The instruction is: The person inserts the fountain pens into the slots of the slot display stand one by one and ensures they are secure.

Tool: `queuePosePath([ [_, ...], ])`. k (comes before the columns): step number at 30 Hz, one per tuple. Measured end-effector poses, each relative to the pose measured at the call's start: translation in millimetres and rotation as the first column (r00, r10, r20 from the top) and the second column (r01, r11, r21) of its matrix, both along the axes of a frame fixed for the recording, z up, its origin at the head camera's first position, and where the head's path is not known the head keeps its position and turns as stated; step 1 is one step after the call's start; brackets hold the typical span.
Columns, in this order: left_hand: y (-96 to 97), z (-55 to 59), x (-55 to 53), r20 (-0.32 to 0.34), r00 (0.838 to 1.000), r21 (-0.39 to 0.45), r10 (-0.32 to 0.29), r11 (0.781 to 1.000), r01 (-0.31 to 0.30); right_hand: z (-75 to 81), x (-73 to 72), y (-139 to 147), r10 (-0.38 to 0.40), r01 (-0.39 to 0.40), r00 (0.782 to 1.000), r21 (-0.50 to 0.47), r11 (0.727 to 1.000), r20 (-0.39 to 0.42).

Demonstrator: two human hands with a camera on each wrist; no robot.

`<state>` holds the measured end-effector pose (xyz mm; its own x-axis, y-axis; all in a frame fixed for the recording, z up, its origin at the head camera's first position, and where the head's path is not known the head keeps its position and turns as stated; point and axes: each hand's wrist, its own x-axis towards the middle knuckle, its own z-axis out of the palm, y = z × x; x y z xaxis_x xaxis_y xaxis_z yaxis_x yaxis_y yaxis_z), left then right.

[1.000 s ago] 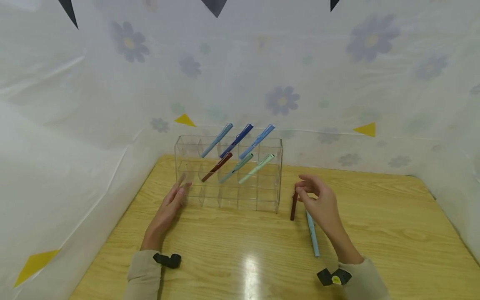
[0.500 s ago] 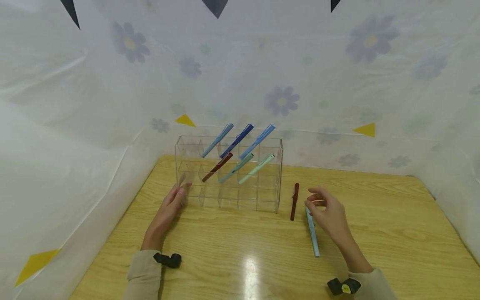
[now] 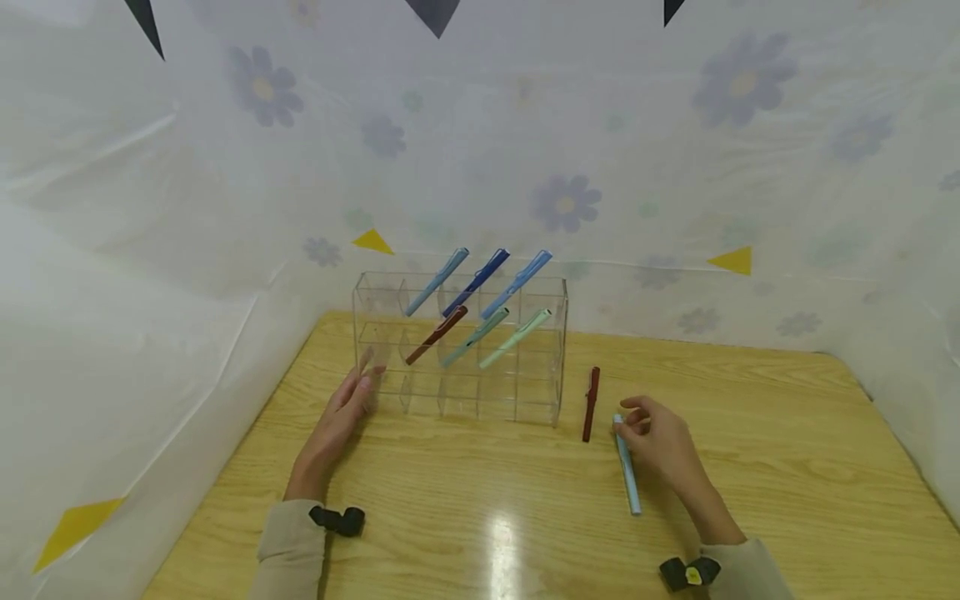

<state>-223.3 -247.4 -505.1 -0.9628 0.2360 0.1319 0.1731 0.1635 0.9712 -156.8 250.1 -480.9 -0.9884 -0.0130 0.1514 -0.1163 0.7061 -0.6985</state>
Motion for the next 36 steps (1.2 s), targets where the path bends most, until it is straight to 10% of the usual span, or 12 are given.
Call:
queuePosePath([
  [23, -0.5, -0.1, -0.9, -0.007, 1.000, -0.001, -0.008, 1.000, 0.008, 2.9, 2.0, -5, 0.030, -0.028, 0.997, -0.032, 0.999, 0.065],
  [36, 0.4, 0.8, -0.3, 0.003, 1.000, 0.014, -0.008, 1.000, 0.008, 18.4, 2.5, -12, -0.002, -0.016, 0.991, -0.131, 0.991, -0.131],
])
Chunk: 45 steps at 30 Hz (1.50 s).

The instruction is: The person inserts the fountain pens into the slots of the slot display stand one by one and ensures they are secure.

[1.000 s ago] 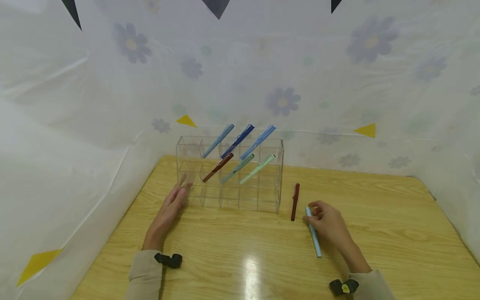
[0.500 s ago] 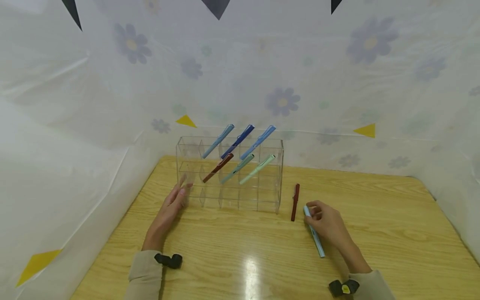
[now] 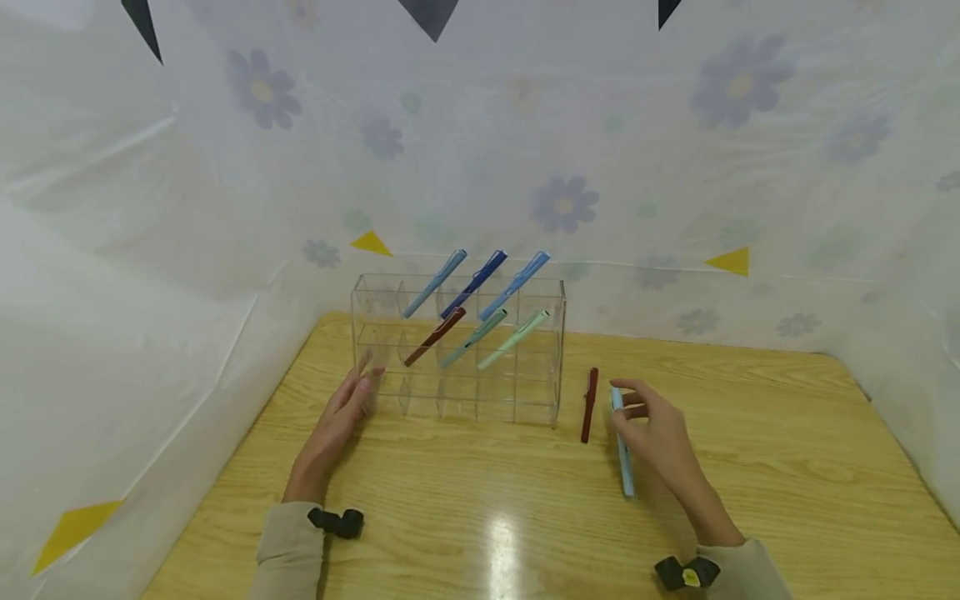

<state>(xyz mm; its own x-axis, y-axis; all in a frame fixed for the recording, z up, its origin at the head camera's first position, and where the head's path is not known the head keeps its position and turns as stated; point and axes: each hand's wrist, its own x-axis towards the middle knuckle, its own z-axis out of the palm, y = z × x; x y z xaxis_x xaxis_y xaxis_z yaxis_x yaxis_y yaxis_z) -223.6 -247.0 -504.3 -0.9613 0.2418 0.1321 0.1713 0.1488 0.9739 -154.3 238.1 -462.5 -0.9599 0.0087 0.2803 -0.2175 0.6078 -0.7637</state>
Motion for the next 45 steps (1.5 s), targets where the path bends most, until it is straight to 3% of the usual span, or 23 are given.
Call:
queuePosePath([
  [8, -1.3, -1.8, -1.1, -0.002, 1.000, -0.001, 0.005, 1.000, -0.005, 10.6, -2.4, -10, 0.000, -0.010, 0.988, -0.062, 0.998, -0.153],
  [11, -2.1, -2.0, -0.7, -0.004, 1.000, -0.007, 0.006, 1.000, -0.006, 14.8, -4.2, -14, 0.049, -0.075, 0.984, -0.149, 0.986, -0.173],
  [15, -3.0, -1.8, -0.2, -0.008, 1.000, -0.012, 0.004, 1.000, -0.004, 20.8, -8.1, -23, 0.119, -0.175, 0.971, -0.276, 0.945, -0.207],
  [22, -3.1, -2.4, -0.7, -0.015, 1.000, -0.006, -0.008, 1.000, 0.008, 37.4, -11.3, -45, 0.094, -0.165, 0.959, -0.258, 0.952, -0.268],
  [25, -3.0, -2.7, -0.5, -0.015, 1.000, -0.013, -0.007, 1.000, 0.006, 43.1, -12.7, -55, 0.101, -0.183, 0.956, -0.289, 0.940, -0.276],
  [29, -2.6, -2.6, -0.3, -0.015, 1.000, -0.018, -0.004, 1.000, 0.004, 45.4, -18.1, -67, 0.114, -0.203, 0.958, -0.342, 0.917, -0.263],
  [36, -2.6, -3.0, 0.8, -0.010, 1.000, -0.029, -0.001, 1.000, 0.000, 50.5, -30.1, -88, 0.158, -0.282, 0.944, -0.463, 0.840, -0.289],
  [39, -2.3, -3.1, 0.4, -0.012, 1.000, -0.030, -0.005, 1.000, 0.004, 60.9, -30.5, -99, 0.151, -0.288, 0.939, -0.469, 0.835, -0.308],
  [45, -0.5, -1.7, 0.7, -0.005, 1.000, -0.021, -0.003, 1.000, 0.003, 66.4, -39.8, -116, 0.152, -0.311, 0.933, -0.520, 0.796, -0.326],
])
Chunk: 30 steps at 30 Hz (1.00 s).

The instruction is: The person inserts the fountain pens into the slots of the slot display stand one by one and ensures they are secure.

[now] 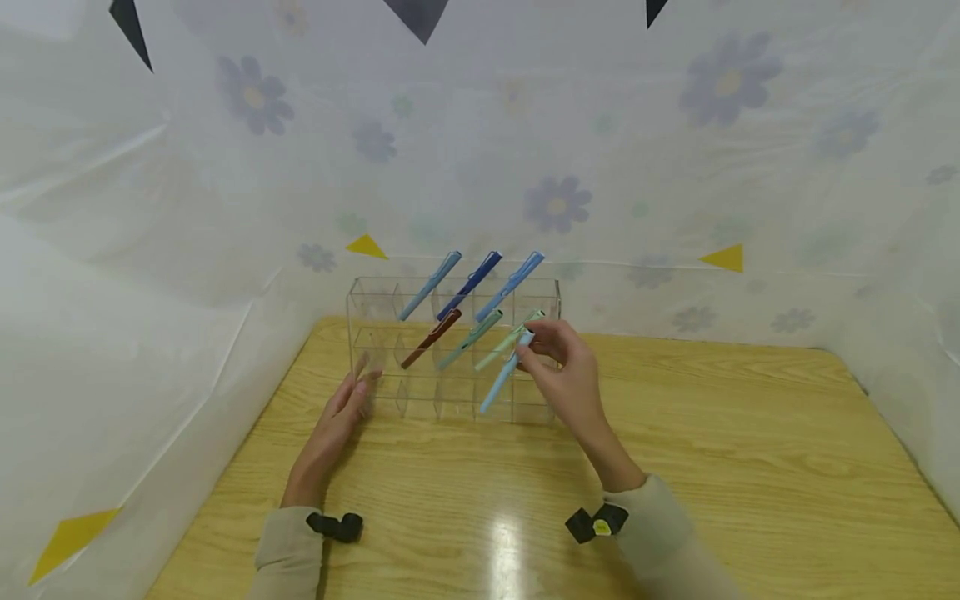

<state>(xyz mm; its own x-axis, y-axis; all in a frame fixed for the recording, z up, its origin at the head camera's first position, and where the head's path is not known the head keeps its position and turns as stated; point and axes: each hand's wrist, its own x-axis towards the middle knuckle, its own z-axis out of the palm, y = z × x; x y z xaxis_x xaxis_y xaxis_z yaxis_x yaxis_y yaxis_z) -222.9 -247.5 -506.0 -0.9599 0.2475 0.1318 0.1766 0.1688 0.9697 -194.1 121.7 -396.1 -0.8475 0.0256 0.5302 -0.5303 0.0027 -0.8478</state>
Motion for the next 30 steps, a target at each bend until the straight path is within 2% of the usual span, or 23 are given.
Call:
queuePosePath([
  [11, 0.0, 0.2, 1.5, 0.007, 1.000, -0.011, 0.013, 1.000, -0.013, -1.0, -16.4, -28, 0.002, -0.007, 0.998, -0.080, 0.997, -0.058],
  [20, 0.0, -1.8, 0.2, -0.005, 1.000, -0.009, 0.011, 1.000, -0.011, -5.5, -22.9, -55, 0.021, -0.025, 0.999, -0.111, 0.993, -0.038],
  [30, -0.4, -0.9, -0.5, -0.023, 1.000, -0.021, 0.011, 1.000, -0.011, 1.5, -11.9, -78, 0.048, -0.051, 0.999, -0.128, 0.990, -0.020],
])
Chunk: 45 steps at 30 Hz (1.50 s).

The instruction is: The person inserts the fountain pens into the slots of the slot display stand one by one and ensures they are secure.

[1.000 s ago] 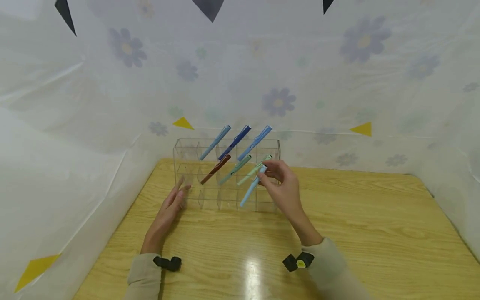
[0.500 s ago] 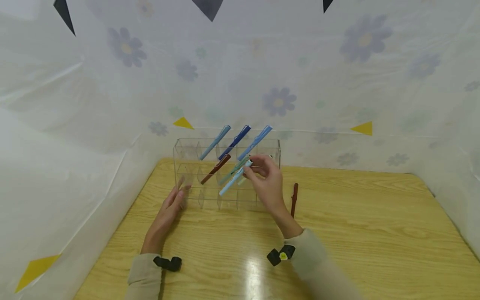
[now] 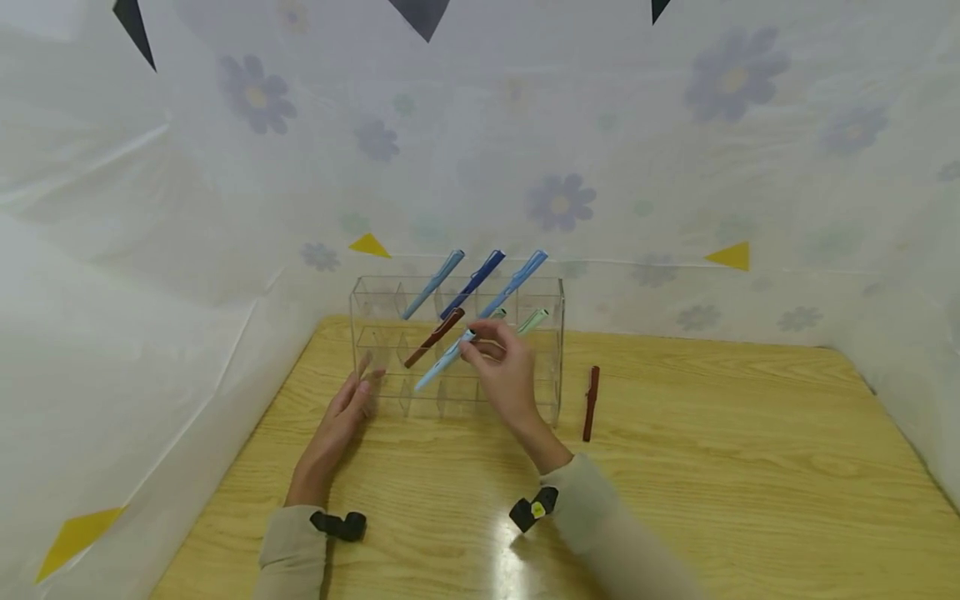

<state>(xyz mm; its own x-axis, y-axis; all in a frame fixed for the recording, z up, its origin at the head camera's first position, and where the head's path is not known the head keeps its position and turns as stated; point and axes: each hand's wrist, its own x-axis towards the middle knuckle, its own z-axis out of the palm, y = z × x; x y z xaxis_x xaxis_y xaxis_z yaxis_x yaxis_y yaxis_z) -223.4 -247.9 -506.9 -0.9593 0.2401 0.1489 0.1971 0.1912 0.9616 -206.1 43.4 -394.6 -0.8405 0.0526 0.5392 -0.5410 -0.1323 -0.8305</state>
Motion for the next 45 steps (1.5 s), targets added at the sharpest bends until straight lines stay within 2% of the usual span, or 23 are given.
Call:
queuePosePath([
  [5, 0.7, -0.7, -0.7, 0.004, 1.000, -0.014, 0.006, 1.000, -0.006, -22.4, -9.1, -10, -0.048, 0.046, 0.999, 0.082, 0.996, 0.021],
  [8, 0.4, -1.1, -0.7, 0.007, 1.000, -0.014, 0.012, 1.000, -0.012, -37.1, -14.2, -16, -0.090, 0.089, 0.996, 0.130, 0.987, 0.001],
  [13, -0.1, -0.8, -0.9, 0.007, 1.000, -0.006, 0.009, 1.000, -0.009, -50.3, -14.2, -20, -0.105, 0.106, 0.994, 0.137, 0.985, -0.018],
  [21, -0.4, -1.3, -1.7, 0.003, 1.000, -0.005, 0.002, 1.000, -0.002, -61.4, -11.2, -23, -0.148, 0.145, 0.989, 0.200, 0.969, 0.000],
  [27, 0.1, -0.5, -0.5, -0.003, 1.000, -0.008, 0.008, 1.000, -0.008, -68.5, -12.3, -25, -0.157, 0.145, 0.986, 0.195, 0.970, 0.050],
  [28, 0.1, -0.6, -0.5, -0.003, 1.000, -0.008, 0.008, 1.000, -0.008, -64.8, -9.9, -25, -0.161, 0.147, 0.985, 0.193, 0.970, 0.058],
  [34, -0.2, -0.9, -1.0, -0.006, 1.000, -0.001, 0.006, 1.000, -0.006, -66.7, -10.0, -23, -0.163, 0.145, 0.983, 0.181, 0.973, 0.088],
  [35, -0.2, -0.9, -1.0, -0.006, 1.000, 0.001, 0.005, 1.000, -0.005, -71.2, -12.6, -22, -0.163, 0.145, 0.983, 0.185, 0.972, 0.086],
  [45, -0.7, -1.2, -0.8, -0.001, 1.000, 0.010, 0.006, 1.000, -0.006, -72.8, -10.8, -17, -0.200, 0.178, 0.978, 0.271, 0.946, 0.057],
])
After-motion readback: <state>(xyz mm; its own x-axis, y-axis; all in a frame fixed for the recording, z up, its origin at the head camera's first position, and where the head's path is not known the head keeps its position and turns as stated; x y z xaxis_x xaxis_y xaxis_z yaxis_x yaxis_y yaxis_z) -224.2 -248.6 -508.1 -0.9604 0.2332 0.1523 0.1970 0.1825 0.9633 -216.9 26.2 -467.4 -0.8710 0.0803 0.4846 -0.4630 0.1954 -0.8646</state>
